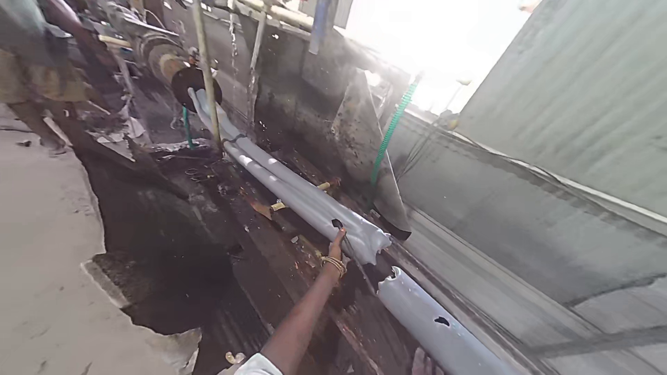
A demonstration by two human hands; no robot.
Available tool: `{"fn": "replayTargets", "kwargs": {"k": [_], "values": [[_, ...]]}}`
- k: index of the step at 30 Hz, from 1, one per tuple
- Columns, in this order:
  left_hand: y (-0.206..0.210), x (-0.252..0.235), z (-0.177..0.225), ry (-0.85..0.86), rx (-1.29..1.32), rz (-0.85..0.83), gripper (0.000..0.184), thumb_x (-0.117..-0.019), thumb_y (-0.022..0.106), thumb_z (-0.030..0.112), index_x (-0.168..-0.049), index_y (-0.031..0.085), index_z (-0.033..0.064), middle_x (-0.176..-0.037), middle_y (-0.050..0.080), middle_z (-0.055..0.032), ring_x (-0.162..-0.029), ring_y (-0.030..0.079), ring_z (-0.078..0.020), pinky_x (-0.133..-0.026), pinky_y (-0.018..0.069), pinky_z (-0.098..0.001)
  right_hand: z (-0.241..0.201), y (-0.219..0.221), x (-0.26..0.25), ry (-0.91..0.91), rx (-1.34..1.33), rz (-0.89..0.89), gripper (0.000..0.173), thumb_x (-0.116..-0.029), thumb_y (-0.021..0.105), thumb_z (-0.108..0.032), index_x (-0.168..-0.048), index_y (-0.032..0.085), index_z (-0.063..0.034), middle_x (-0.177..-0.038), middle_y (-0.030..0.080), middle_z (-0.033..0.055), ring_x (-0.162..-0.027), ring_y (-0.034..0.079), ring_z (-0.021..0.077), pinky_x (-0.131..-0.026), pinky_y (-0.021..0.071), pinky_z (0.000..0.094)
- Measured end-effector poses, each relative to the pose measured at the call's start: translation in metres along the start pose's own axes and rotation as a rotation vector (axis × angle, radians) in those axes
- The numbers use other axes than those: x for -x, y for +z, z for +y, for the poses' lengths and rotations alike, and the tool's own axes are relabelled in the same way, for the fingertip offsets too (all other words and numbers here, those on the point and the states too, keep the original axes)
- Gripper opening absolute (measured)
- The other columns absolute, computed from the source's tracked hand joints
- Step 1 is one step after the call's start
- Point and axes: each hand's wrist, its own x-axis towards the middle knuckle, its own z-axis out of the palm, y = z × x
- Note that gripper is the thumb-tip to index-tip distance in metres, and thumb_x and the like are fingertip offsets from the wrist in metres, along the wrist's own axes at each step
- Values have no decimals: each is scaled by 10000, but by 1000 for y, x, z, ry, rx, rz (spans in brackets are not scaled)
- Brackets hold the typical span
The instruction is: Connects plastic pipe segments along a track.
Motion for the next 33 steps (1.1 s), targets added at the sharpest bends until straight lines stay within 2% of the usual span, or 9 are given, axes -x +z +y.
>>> {"fn": "replayTargets", "kwargs": {"k": [5, 10, 12, 14, 16, 18, 20, 28, 33], "values": [[-12, -8, -10, 127, -242, 14, 506, -1087, 516, 302, -1418, 458, -77, -1319, 570, -262, -1113, 598, -264, -956, 508, -402, 3, -15, -20, -15, -115, 41, 875, -1050, 215, -631, -1589, 92, 47, -1654, 151, 304, -1523, 257, 406, -1218, 269, 518], [-8, -9, -21, 45, -231, 46, 635, -1093, 428, 456, -1512, 379, -20, -1444, 493, -270, -1242, 543, -341, -1002, 476, -505, -1, -7, -20, 91, 4, 127, 877, -1033, 128, -682, -1614, 108, -25, -1681, 156, 239, -1536, 260, 363, -1221, 275, 520], [-3, -6, -22, 26, -197, 66, 623, -1093, 412, 468, -1514, 378, 10, -1451, 481, -252, -1237, 534, -334, -985, 477, -504, 1, 7, 1, 205, 321, 97, 642, -1128, 153, -418, -1568, 239, 42, -1607, 330, 265, -1439, 430, 342, -1157, 364, 482], [-2, -7, -23, 43, -181, 56, 601, -1093, 405, 471, -1501, 402, 29, -1432, 495, -235, -1215, 542, -322, -964, 484, -500, 32, -4, 19, 11, 803, -207, 403, -1090, 404, -109, -1368, 484, 172, -1343, 595, 310, -1207, 644, 308, -1026, 531, 398], [-1, -10, -28, 69, -201, 35, 581, -1092, 399, 481, -1462, 456, 37, -1364, 549, -208, -1157, 568, -291, -930, 500, -483, 54, -2, 37, -122, 1278, -455, 436, -990, 648, -130, -1353, 589, 104, -1315, 651, 277, -1226, 648, 345, -1093, 485, 452], [1, -10, -32, 76, -190, 40, 562, -1083, 403, 502, -1414, 493, 57, -1273, 580, -168, -1082, 583, -254, -885, 510, -455, 71, 7, 44, -54, 1729, -593, 515, -1019, 634, -254, -1467, 544, -18, -1419, 610, 211, -1299, 600, 372, -1124, 432, 541], [2, -8, -30, 77, -172, 28, 573, -1085, 384, 510, -1446, 467, 72, -1325, 561, -163, -1139, 571, -252, -931, 497, -469, 85, 5, 45, -71, 1950, -666, 435, -1037, 575, -173, -1447, 566, -27, -1482, 553, 205, -1347, 553, 381, -1134, 412, 542], [-1, -10, -33, 46, -156, 46, 595, -1051, 435, 564, -1391, 501, 81, -1200, 589, -144, -1023, 592, -236, -854, 521, -421, 70, 16, 31, -100, 1924, -654, 451, -951, 722, -273, -1359, 670, -88, -1413, 599, 191, -1369, 489, 392, -1154, 352, 548], [4, -1, -23, 25, -167, 23, 569, -1082, 438, 468, -1472, 432, 52, -1348, 544, -196, -1148, 561, -277, -937, 491, -449, 121, 9, 39, -368, 1848, -519, 258, -942, 716, -171, -1112, 766, 16, -1270, 658, 275, -1232, 577, 475, -1047, 417, 612]]}}
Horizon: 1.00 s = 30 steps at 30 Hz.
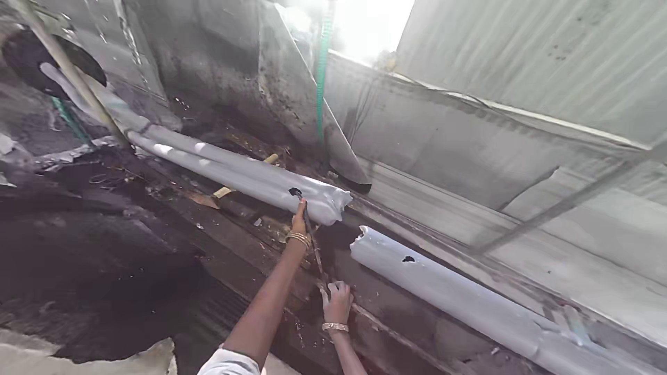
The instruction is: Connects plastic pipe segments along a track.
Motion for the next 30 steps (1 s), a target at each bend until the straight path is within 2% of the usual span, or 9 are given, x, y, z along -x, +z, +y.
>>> {"fn": "replayTargets", "kwargs": {"k": [3, 4, 6, 10, 13, 15, 19, 24, 30], "values": [[-5, -3, 0, -8, 24, -40, 560, -1089, 412, 474, -1470, 432, 64, -1320, 562, -182, -1122, 584, -259, -908, 517, -442, -8, 8, 8, -7, 42, 12, 260, -954, 702, -187, -1081, 773, 29, -1264, 666, 275, -1237, 574, 487, -1053, 396, 638], [-5, 0, 3, -2, 26, -39, 578, -1088, 357, 520, -1440, 453, 71, -1250, 578, -161, -1063, 592, -241, -859, 524, -429, -12, 3, 14, -8, 22, -9, 269, -959, 694, -182, -1091, 768, 40, -1247, 673, 281, -1235, 575, 494, -1061, 389, 645], [-6, 5, 9, 9, 59, -61, 660, -1076, 249, 601, -1455, 435, 95, -1284, 563, -147, -1114, 569, -243, -905, 501, -476, -16, -22, 32, 0, -24, -71, 279, -979, 667, -180, -1102, 756, 53, -1191, 700, 266, -1184, 616, 470, -1021, 444, 611], [-3, 0, 4, 0, 111, -123, 647, -1054, 284, 637, -1509, 405, 193, -1423, 548, -83, -1263, 555, -214, -989, 504, -490, -5, -131, 28, -116, 43, -11, 233, -976, 620, -117, -1052, 740, 68, -1032, 740, 240, -986, 728, 397, -881, 567, 564], [1, 3, 5, -77, 129, -117, 704, -1037, 293, 666, -1560, 335, 196, -1536, 444, -125, -1371, 473, -291, -1044, 449, -571, 9, -223, -27, -157, 178, -150, 292, -1032, 564, -132, -1163, 692, 96, -1123, 705, 294, -1097, 681, 441, -983, 499, 587], [3, 4, 5, -111, 122, -100, 723, -1041, 328, 653, -1573, 312, 164, -1582, 388, -145, -1417, 428, -314, -1079, 422, -579, 20, -256, -60, -229, 151, -200, 284, -1027, 582, -132, -1127, 698, 107, -1034, 714, 274, -977, 692, 377, -938, 512, 501], [9, 5, 8, -139, 75, -45, 710, -1060, 373, 595, -1578, 290, 117, -1584, 364, -180, -1409, 426, -332, -1073, 427, -566, 33, -270, -99, -217, 52, -280, 265, -1022, 589, -90, -1169, 693, 103, -1083, 718, 253, -985, 694, 285, -972, 515, 400], [10, 5, 8, -171, 54, -35, 718, -1050, 411, 594, -1580, 282, 128, -1577, 379, -183, -1403, 439, -340, -1065, 437, -560, 47, -260, -108, -136, -101, -278, 237, -1022, 582, -70, -1131, 675, 118, -899, 699, 142, -749, 629, 63, -784, 536, 224], [14, 11, 10, -200, 57, -38, 766, -1027, 385, 660, -1568, 307, 124, -1557, 405, -188, -1384, 460, -342, -1050, 445, -567, 48, -263, -101, -126, -32, -248, 263, -1021, 589, -99, -1156, 683, 106, -938, 707, 170, -795, 633, 119, -837, 519, 277]]}}
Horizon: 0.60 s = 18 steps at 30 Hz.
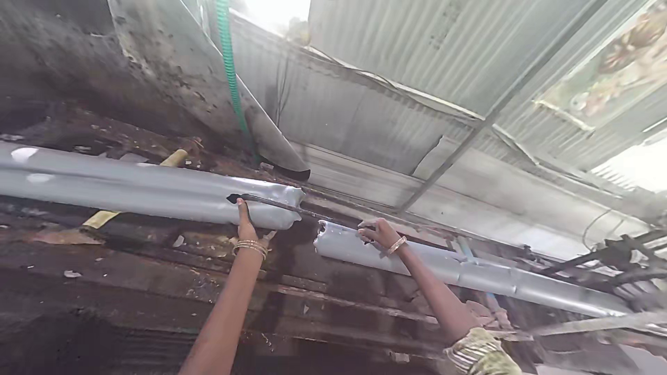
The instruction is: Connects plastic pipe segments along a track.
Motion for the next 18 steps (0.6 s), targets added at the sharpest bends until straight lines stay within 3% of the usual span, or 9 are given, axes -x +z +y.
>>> {"fn": "replayTargets", "kwargs": {"k": [4, 12, 16, 18], "values": [[5, 3, 2, -33, -15, 54, 846, -981, 441, 716, -1574, 313, 127, -1597, 365, -185, -1437, 413, -355, -1087, 420, -606, 2, 4, 6, -35, -24, 30, 255, -1015, 593, -94, -1135, 690, 108, -928, 706, 168, -776, 626, 99, -806, 522, 253], [12, 4, -1, -9, -125, 82, 877, -944, 479, 744, -1539, 374, 109, -1528, 447, -199, -1368, 470, -363, -1023, 431, -640, 15, 7, 9, -76, -140, 48, 237, -1012, 581, -68, -1114, 683, 120, -833, 682, 102, -692, 586, 26, -728, 514, 195], [13, 7, 0, -7, -201, 92, 884, -946, 458, 751, -1531, 385, 92, -1503, 462, -222, -1319, 498, -376, -987, 440, -635, 16, 7, 12, -66, -99, 49, 268, -1031, 549, -83, -1153, 671, 121, -872, 684, 137, -734, 601, 81, -769, 518, 236], [13, 8, -1, -10, -223, 94, 895, -955, 440, 750, -1539, 372, 76, -1516, 447, -234, -1330, 490, -385, -999, 435, -635, 15, 8, 15, -63, -60, 54, 275, -1034, 548, -78, -1163, 673, 130, -956, 701, 201, -794, 637, 148, -816, 529, 278]]}}
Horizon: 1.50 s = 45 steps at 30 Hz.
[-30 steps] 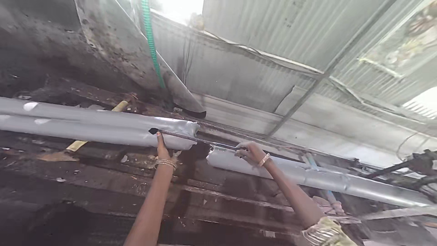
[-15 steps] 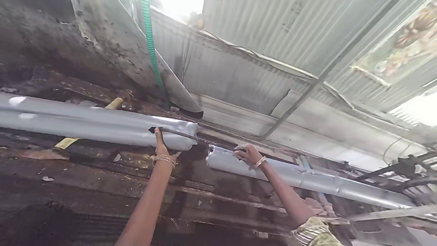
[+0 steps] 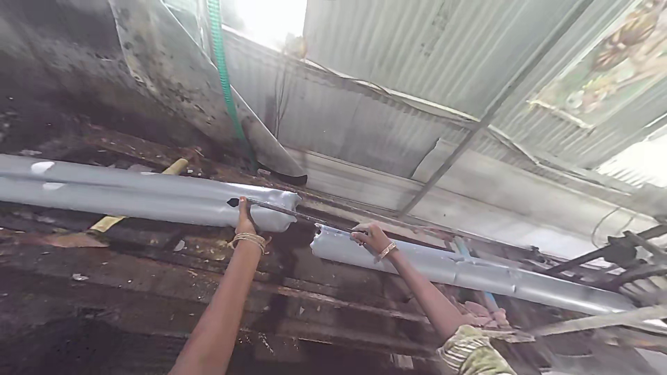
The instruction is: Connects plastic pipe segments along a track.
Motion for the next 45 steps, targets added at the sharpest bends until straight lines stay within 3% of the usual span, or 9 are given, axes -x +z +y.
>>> {"fn": "replayTargets", "kwargs": {"k": [4, 8, 12, 18, 25, 29, 35, 38, 45], "values": [[2, 2, -4, -3, 13, 4, 888, -974, 456, 714, -1542, 352, 39, -1541, 419, -246, -1370, 460, -390, -1037, 419, -632, 6, 4, 6, -27, 51, 29, 280, -1026, 563, -78, -1156, 689, 136, -1159, 676, 294, -1033, 668, 303, -978, 505, 368], [5, -2, -5, -8, -3, 2, 876, -972, 445, 721, -1524, 383, 43, -1501, 455, -250, -1315, 497, -389, -1014, 432, -624, 18, 3, 4, -58, 146, 60, 302, -1025, 576, -117, -1221, 701, 74, -1319, 617, 298, -1260, 577, 397, -1116, 420, 448], [9, 1, -9, 28, -50, -19, 819, -999, 425, 688, -1505, 424, 44, -1484, 481, -246, -1318, 501, -385, -1014, 423, -638, 37, 1, 5, -18, 162, 0, 368, -1056, 518, -128, -1384, 625, -1, -1427, 561, 275, -1309, 546, 407, -1125, 417, 449], [13, 3, -13, -18, -48, 1, 864, -978, 466, 701, -1525, 385, 36, -1508, 457, -249, -1348, 478, -395, -1031, 422, -636, 51, 3, 1, 11, 184, -43, 368, -1056, 532, -154, -1389, 633, -35, -1497, 508, 262, -1400, 463, 422, -1173, 353, 495], [12, -1, -19, -36, -60, -25, 849, -1000, 461, 675, -1516, 382, 6, -1501, 453, -266, -1326, 492, -396, -1036, 438, -589, 51, 11, 9, -44, 331, 40, 366, -1055, 528, -128, -1391, 631, -28, -1426, 583, 255, -1341, 527, 455, -1146, 391, 527], [11, -3, -22, -54, -27, -23, 815, -1018, 493, 615, -1521, 355, -10, -1504, 429, -279, -1320, 476, -400, -1038, 426, -585, 43, 7, 12, -86, 471, 15, 351, -1044, 534, -85, -1362, 632, 29, -1368, 619, 275, -1303, 559, 472, -1100, 433, 545], [7, 2, -20, -48, 20, -66, 807, -1024, 529, 557, -1570, 273, 21, -1600, 341, -238, -1453, 364, -389, -1105, 353, -629, 41, 13, 19, -181, 617, 78, 455, -997, 529, 43, -1450, 557, 13, -1192, 711, 272, -1154, 650, 501, -945, 522, 585], [6, 2, -21, -43, 0, -82, 778, -1034, 531, 527, -1557, 297, 0, -1594, 347, -244, -1457, 354, -385, -1110, 342, -627, 37, 13, 21, -205, 699, 94, 483, -988, 525, 61, -1464, 553, -15, -1127, 730, 269, -1067, 682, 510, -851, 547, 597], [8, 3, -30, -46, -22, -90, 833, -1016, 593, 503, -1577, 250, -8, -1611, 317, -248, -1471, 342, -386, -1136, 341, -602, 14, 12, 23, 88, 788, -51, 466, -1038, 452, 25, -1495, 520, -38, -1280, 677, 256, -1208, 624, 482, -918, 523, 589]]}}
